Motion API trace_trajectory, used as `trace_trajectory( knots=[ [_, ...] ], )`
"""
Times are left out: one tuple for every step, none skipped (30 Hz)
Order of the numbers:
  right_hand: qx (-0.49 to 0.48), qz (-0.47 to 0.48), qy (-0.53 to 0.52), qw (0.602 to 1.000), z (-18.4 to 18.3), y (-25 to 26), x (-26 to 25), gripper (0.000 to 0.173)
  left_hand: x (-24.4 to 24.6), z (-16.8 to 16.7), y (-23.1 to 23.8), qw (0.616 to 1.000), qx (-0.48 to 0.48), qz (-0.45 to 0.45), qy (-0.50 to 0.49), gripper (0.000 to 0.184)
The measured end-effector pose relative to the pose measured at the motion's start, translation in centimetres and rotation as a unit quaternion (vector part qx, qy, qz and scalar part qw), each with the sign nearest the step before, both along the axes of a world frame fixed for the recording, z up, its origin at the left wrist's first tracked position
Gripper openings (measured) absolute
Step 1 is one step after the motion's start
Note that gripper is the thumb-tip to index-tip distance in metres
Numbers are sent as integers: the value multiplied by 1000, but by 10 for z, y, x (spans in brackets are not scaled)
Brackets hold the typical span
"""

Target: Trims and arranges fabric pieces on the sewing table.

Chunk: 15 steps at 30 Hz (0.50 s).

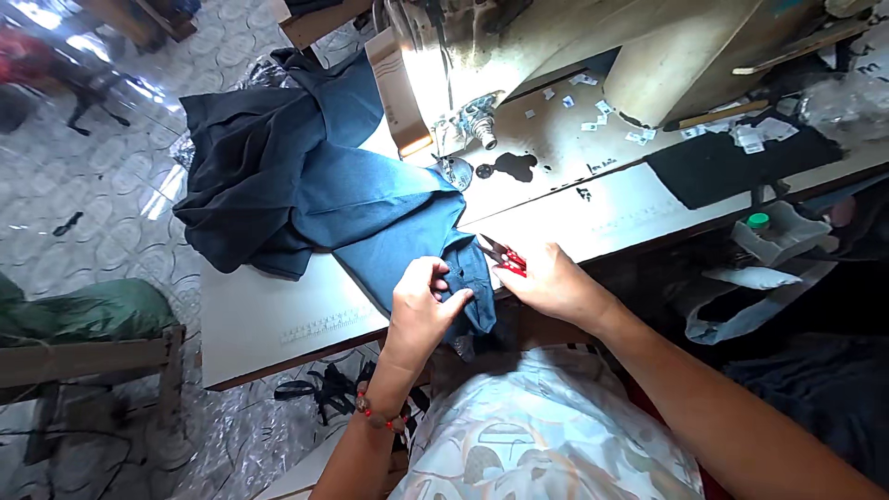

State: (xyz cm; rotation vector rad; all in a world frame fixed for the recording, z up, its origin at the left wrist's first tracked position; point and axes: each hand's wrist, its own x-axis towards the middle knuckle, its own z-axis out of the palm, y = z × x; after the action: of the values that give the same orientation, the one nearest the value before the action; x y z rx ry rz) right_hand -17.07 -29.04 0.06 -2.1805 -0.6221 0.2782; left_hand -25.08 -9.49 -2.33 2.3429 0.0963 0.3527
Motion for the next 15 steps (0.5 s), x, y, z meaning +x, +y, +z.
trace_trajectory(
  knots=[
    [-1,7,4,1000,-1,3,-1,25,-1,1,1,1000,-5,-5,7,45],
    [-11,18,10,1000,-1,6,-1,25,-2,2,3,1000,-4,-9,11,45],
    [-31,26,8,999,-1,9,-1,20,-3,1,5,1000,2,-13,6,45],
    [-52,31,1,998,0,12,-1,18,-5,0,7,1000,20,-14,-8,45],
    [-77,38,-6,996,0,15,-1,15,-7,-2,8,999,44,-12,-24,44],
    [-90,40,-13,995,1,16,0,14,-8,-4,8,997,67,-9,-41,42],
    [-92,38,-20,995,0,17,0,14,-10,-7,9,995,82,-7,-55,42],
    [-91,35,-22,995,0,18,-1,14,-12,-11,9,994,88,-9,-66,41],
    [-93,34,-23,995,0,17,0,14,-13,-14,9,993,87,-14,-77,39],
    [-94,34,-23,995,0,17,0,14,-14,-16,8,993,83,-19,-88,36],
    [-90,32,-26,995,-2,17,0,13,-14,-18,7,992,80,-22,-97,33],
    [-86,34,-28,995,-3,16,0,13,-13,-21,6,991,79,-22,-106,28],
    [-80,36,-34,996,-5,16,1,12,-13,-22,6,990,82,-19,-113,23],
    [-74,38,-40,996,-6,16,1,11,-12,-22,6,989,88,-16,-115,17],
    [-70,40,-44,996,-7,16,2,10,-12,-22,5,989,95,-13,-116,13]
  ],
)
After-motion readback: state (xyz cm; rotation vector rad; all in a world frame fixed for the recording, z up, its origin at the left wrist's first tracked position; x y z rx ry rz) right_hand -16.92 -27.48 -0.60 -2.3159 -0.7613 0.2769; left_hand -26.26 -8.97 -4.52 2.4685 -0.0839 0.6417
